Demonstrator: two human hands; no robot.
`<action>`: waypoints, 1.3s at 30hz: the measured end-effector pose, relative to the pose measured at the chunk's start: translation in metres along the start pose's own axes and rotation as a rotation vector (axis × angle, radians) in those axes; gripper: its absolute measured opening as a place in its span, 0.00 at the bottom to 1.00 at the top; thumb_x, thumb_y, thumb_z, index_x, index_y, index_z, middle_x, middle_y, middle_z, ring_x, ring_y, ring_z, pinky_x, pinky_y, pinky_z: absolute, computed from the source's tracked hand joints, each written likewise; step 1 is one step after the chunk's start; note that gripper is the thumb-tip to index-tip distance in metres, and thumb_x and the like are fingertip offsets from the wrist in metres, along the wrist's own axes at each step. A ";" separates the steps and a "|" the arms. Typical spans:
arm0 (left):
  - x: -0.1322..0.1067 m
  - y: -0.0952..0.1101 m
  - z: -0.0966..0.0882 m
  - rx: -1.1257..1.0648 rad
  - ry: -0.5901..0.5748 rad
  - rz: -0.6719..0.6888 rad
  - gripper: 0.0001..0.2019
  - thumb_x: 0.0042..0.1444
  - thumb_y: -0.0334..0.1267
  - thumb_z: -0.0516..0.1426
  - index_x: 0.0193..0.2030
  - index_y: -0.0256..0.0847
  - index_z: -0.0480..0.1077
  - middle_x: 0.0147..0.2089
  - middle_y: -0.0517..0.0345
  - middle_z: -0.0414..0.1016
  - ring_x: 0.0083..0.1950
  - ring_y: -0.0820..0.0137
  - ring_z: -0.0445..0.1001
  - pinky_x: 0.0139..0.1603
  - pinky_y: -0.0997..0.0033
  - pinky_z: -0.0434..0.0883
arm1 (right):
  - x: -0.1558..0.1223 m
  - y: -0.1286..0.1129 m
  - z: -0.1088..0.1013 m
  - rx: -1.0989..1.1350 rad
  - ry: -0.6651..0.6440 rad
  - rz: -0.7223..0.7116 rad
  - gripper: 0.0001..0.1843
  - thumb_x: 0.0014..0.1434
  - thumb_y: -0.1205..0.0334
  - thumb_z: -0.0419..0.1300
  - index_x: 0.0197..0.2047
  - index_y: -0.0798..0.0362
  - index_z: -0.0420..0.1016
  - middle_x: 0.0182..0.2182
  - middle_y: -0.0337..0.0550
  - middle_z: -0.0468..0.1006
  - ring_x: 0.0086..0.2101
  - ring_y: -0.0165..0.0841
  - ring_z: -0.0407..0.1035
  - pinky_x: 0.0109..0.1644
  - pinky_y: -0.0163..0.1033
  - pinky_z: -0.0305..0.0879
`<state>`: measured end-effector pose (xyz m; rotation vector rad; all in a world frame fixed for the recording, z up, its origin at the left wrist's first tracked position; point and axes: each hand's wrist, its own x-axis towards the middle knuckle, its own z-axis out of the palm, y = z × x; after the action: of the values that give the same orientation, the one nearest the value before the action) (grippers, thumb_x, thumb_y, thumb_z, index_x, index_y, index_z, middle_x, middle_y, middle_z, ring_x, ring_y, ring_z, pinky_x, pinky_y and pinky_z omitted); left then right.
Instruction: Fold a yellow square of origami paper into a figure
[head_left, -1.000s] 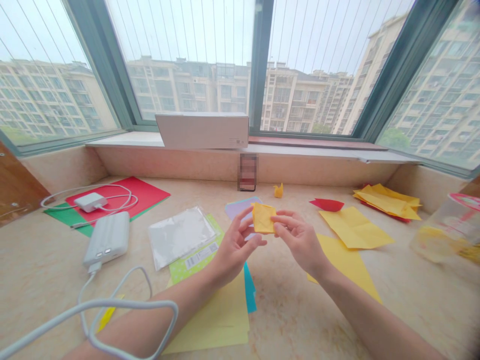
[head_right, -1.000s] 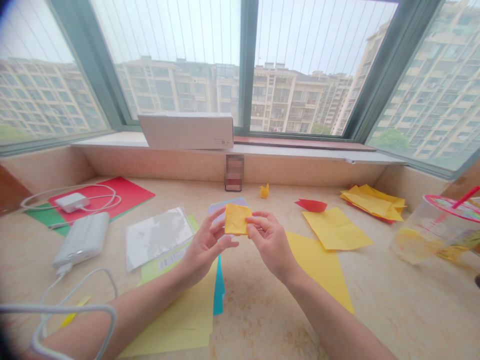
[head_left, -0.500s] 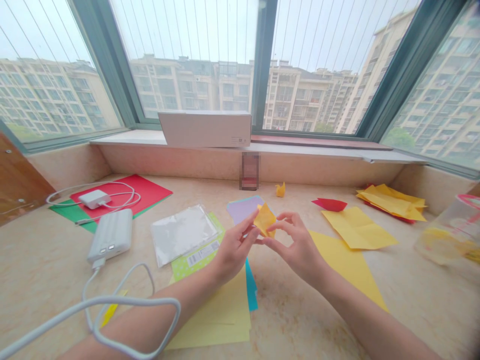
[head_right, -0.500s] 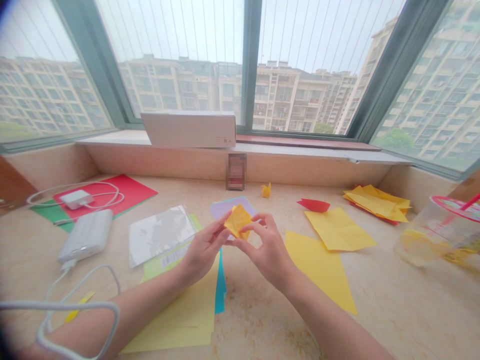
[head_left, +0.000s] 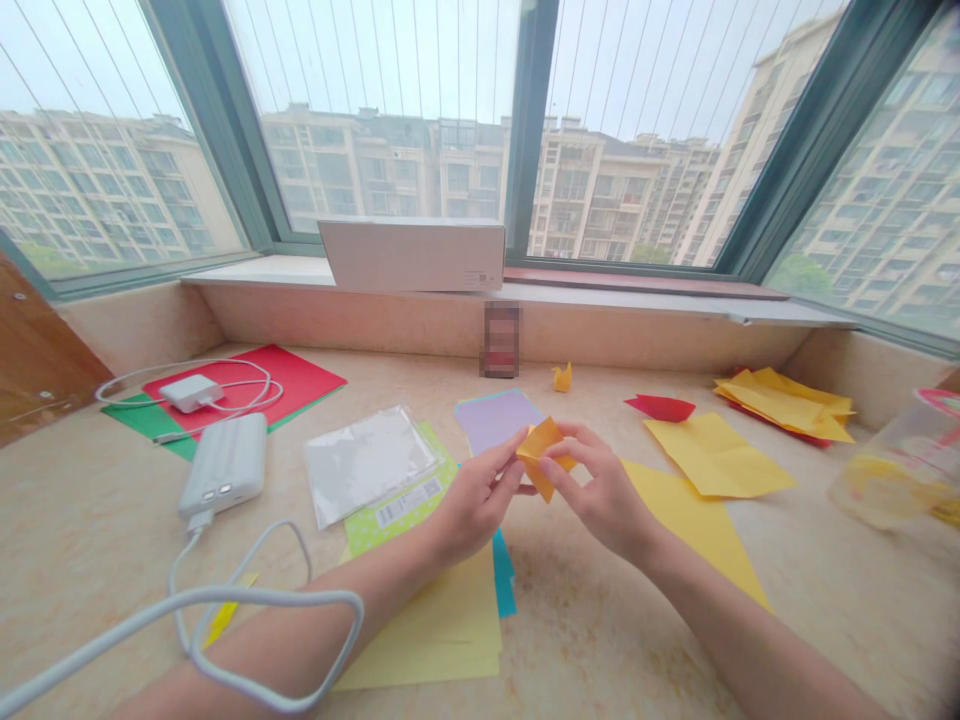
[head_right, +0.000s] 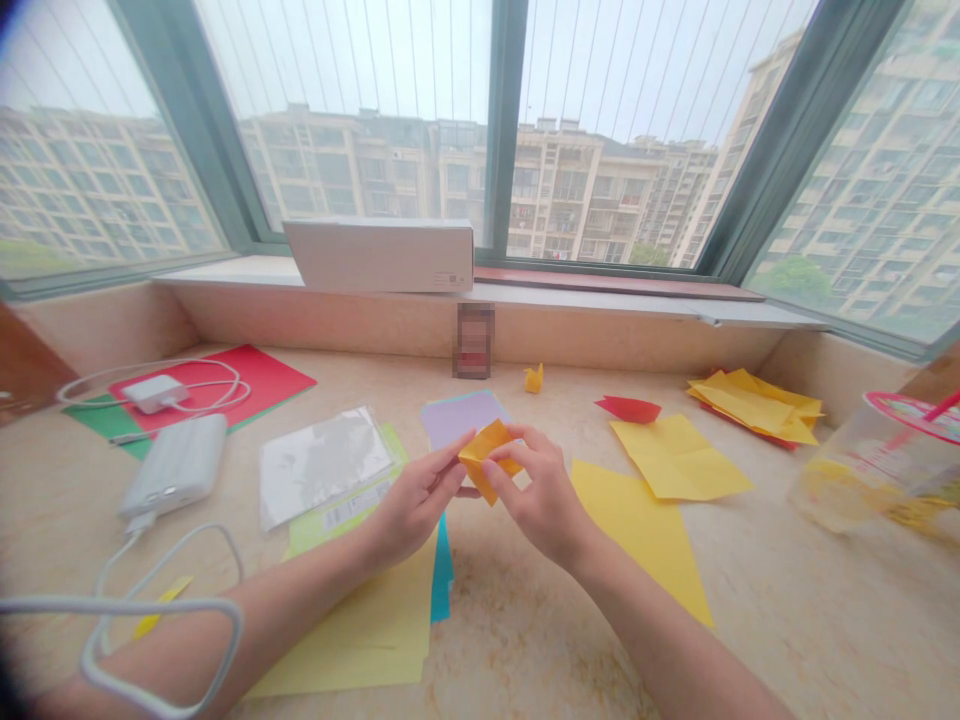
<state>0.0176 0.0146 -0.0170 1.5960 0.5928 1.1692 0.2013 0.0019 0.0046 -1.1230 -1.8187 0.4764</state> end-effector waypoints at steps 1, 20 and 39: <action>-0.001 0.001 0.000 0.002 -0.001 -0.004 0.24 0.66 0.46 0.53 0.67 0.45 0.64 0.59 0.47 0.74 0.52 0.57 0.78 0.51 0.50 0.79 | 0.000 0.001 0.001 -0.033 0.016 -0.008 0.09 0.64 0.56 0.60 0.35 0.49 0.79 0.50 0.48 0.75 0.53 0.45 0.69 0.60 0.55 0.61; 0.000 0.008 0.001 -0.054 0.027 -0.084 0.13 0.65 0.43 0.56 0.49 0.37 0.70 0.45 0.49 0.79 0.44 0.63 0.80 0.45 0.59 0.80 | 0.002 0.004 -0.009 0.025 0.014 -0.082 0.08 0.63 0.62 0.61 0.45 0.45 0.80 0.39 0.42 0.81 0.43 0.39 0.74 0.50 0.46 0.66; 0.002 0.017 0.001 -0.167 0.119 -0.220 0.23 0.60 0.50 0.60 0.54 0.33 0.71 0.39 0.48 0.83 0.41 0.61 0.82 0.43 0.61 0.79 | 0.003 0.009 -0.014 0.113 -0.062 -0.271 0.17 0.60 0.73 0.58 0.44 0.44 0.84 0.39 0.44 0.77 0.39 0.34 0.74 0.41 0.39 0.73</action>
<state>0.0167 0.0096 0.0000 1.2922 0.7101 1.1229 0.2172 0.0076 0.0069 -0.7785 -1.9374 0.4515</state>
